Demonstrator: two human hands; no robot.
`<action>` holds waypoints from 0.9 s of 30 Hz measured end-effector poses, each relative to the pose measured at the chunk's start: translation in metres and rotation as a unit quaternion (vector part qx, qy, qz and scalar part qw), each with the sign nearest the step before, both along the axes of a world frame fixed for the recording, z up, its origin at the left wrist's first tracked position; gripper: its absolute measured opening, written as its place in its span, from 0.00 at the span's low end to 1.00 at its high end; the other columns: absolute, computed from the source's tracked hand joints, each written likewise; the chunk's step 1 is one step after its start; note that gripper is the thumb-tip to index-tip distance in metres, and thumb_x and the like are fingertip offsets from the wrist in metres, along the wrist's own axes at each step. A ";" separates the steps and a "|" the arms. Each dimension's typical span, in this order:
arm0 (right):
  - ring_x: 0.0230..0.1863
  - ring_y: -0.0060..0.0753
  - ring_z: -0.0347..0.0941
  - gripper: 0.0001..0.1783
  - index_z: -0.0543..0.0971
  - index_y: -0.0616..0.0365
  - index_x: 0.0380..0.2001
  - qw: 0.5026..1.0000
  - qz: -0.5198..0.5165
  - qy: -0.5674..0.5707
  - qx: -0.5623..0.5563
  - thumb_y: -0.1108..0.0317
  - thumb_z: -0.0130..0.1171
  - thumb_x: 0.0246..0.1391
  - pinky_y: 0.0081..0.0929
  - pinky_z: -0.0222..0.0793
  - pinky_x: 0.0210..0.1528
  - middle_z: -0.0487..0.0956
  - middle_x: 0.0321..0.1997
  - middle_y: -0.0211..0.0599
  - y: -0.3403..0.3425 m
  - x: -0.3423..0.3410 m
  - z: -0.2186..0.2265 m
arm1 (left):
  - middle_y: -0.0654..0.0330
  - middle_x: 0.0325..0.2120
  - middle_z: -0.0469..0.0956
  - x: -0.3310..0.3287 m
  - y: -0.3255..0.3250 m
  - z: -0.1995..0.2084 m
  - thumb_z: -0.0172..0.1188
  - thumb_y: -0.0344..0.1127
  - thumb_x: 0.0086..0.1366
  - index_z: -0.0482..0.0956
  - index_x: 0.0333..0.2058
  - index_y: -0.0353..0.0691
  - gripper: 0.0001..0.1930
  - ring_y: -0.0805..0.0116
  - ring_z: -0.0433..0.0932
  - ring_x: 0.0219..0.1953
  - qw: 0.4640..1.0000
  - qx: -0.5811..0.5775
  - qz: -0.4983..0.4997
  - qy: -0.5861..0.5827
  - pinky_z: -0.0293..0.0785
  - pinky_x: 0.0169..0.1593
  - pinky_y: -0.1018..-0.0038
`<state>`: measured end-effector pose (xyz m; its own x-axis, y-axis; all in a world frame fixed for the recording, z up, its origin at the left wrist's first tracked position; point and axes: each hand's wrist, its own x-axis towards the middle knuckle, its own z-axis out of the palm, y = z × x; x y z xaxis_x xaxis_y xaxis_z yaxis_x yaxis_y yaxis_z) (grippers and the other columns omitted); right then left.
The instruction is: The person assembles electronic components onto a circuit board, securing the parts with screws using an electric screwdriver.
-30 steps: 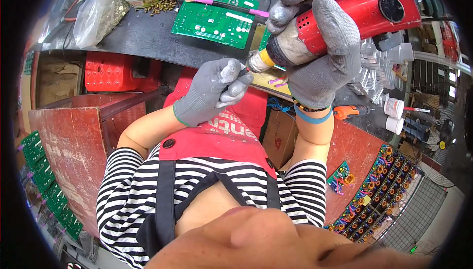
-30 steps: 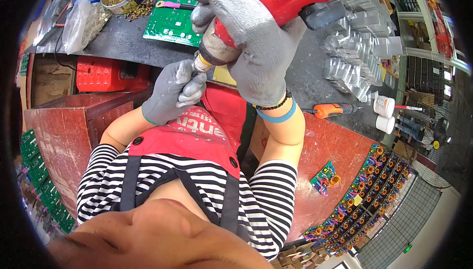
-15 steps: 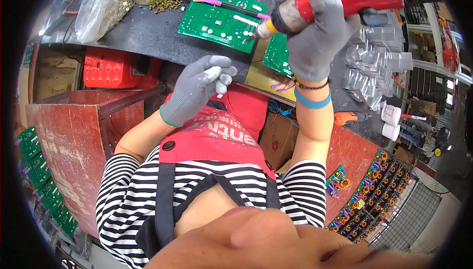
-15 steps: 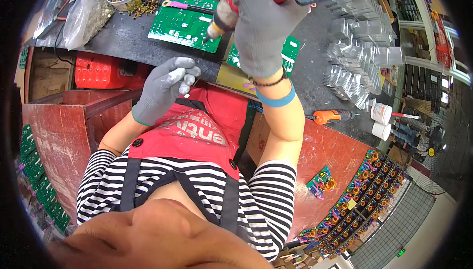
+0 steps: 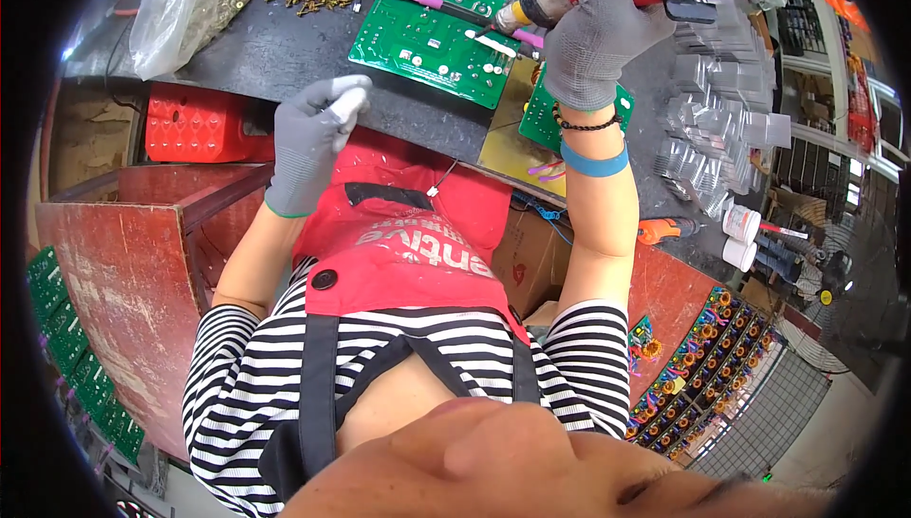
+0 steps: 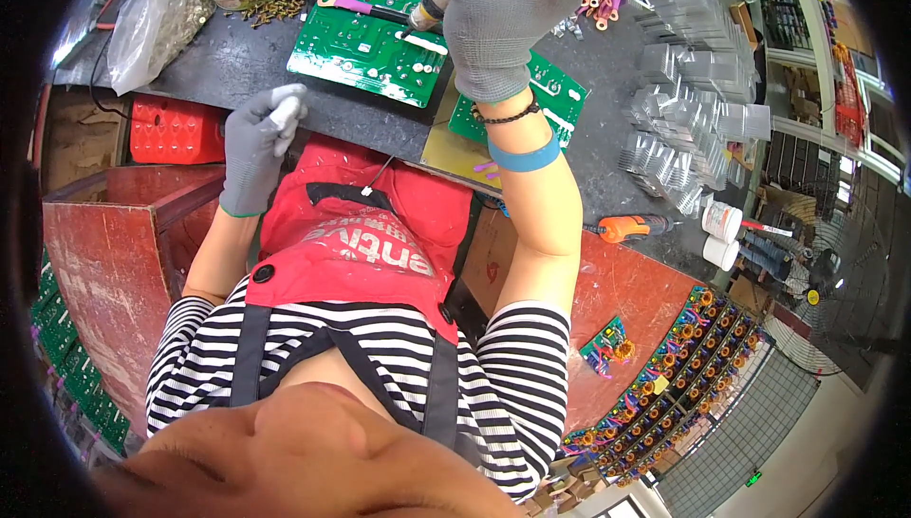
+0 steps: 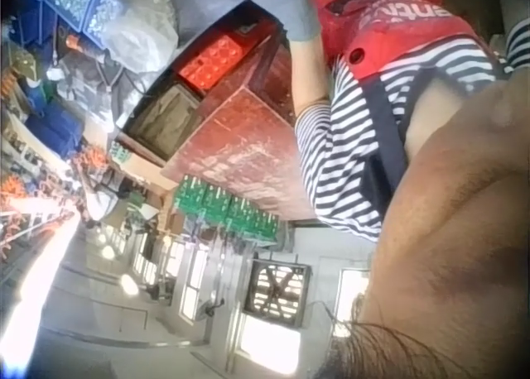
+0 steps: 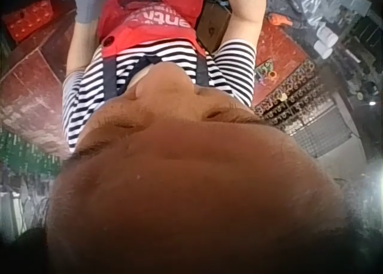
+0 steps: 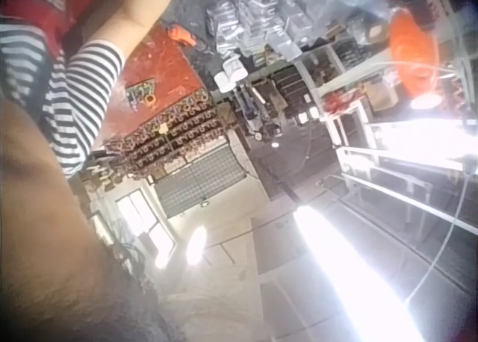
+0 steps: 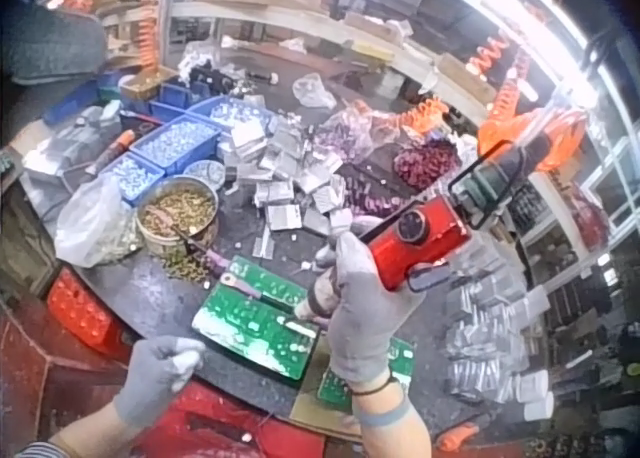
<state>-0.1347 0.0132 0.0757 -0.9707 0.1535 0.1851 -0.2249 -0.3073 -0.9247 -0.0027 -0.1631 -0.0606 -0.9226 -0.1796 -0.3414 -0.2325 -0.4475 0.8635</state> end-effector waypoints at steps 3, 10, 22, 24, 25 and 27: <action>0.10 0.18 0.60 0.10 0.72 0.65 0.40 0.999 -0.011 -0.037 0.004 0.73 0.55 0.55 0.21 0.59 0.10 0.74 0.22 0.37 -0.009 0.003 0.004 | 0.61 0.26 0.78 -0.010 -0.002 0.003 0.59 0.27 0.63 0.79 0.43 0.28 0.11 0.86 0.63 0.19 1.000 0.004 0.031 0.000 0.55 0.20 0.87; 0.10 0.19 0.61 0.09 0.73 0.64 0.39 0.999 -0.001 -0.035 0.024 0.73 0.56 0.55 0.21 0.60 0.10 0.74 0.22 0.37 -0.013 0.002 -0.007 | 0.61 0.26 0.77 -0.024 -0.004 0.000 0.59 0.31 0.65 0.78 0.41 0.28 0.11 0.86 0.62 0.17 0.999 0.010 0.033 -0.026 0.54 0.19 0.87; 0.10 0.21 0.63 0.06 0.72 0.59 0.35 0.999 0.003 -0.040 0.027 0.77 0.56 0.53 0.22 0.62 0.11 0.74 0.21 0.35 -0.016 0.004 -0.015 | 0.62 0.25 0.76 -0.025 -0.006 -0.007 0.59 0.30 0.65 0.78 0.39 0.28 0.10 0.86 0.61 0.17 0.999 0.038 0.013 0.005 0.53 0.19 0.87; 0.09 0.21 0.62 0.08 0.72 0.59 0.37 0.995 0.017 -0.085 0.049 0.77 0.55 0.53 0.22 0.62 0.10 0.73 0.20 0.35 -0.011 -0.001 -0.012 | 0.61 0.26 0.77 -0.024 -0.005 -0.010 0.59 0.31 0.65 0.78 0.40 0.28 0.10 0.86 0.62 0.18 0.999 0.043 -0.003 0.017 0.54 0.19 0.87; 0.09 0.21 0.62 0.08 0.72 0.59 0.37 0.995 0.016 -0.083 0.047 0.77 0.55 0.53 0.22 0.62 0.10 0.73 0.20 0.35 -0.007 0.000 -0.008 | 0.60 0.27 0.78 -0.021 -0.003 -0.010 0.58 0.31 0.66 0.77 0.42 0.28 0.11 0.85 0.64 0.19 0.999 0.043 0.009 0.005 0.56 0.20 0.87; 0.14 0.23 0.66 0.08 0.72 0.60 0.39 0.997 0.021 -0.073 0.032 0.74 0.55 0.55 0.23 0.68 0.16 0.74 0.23 0.36 0.001 0.006 -0.001 | 0.59 0.29 0.78 -0.016 0.001 -0.006 0.58 0.32 0.66 0.76 0.43 0.28 0.12 0.84 0.66 0.20 0.999 0.041 0.021 -0.006 0.58 0.21 0.86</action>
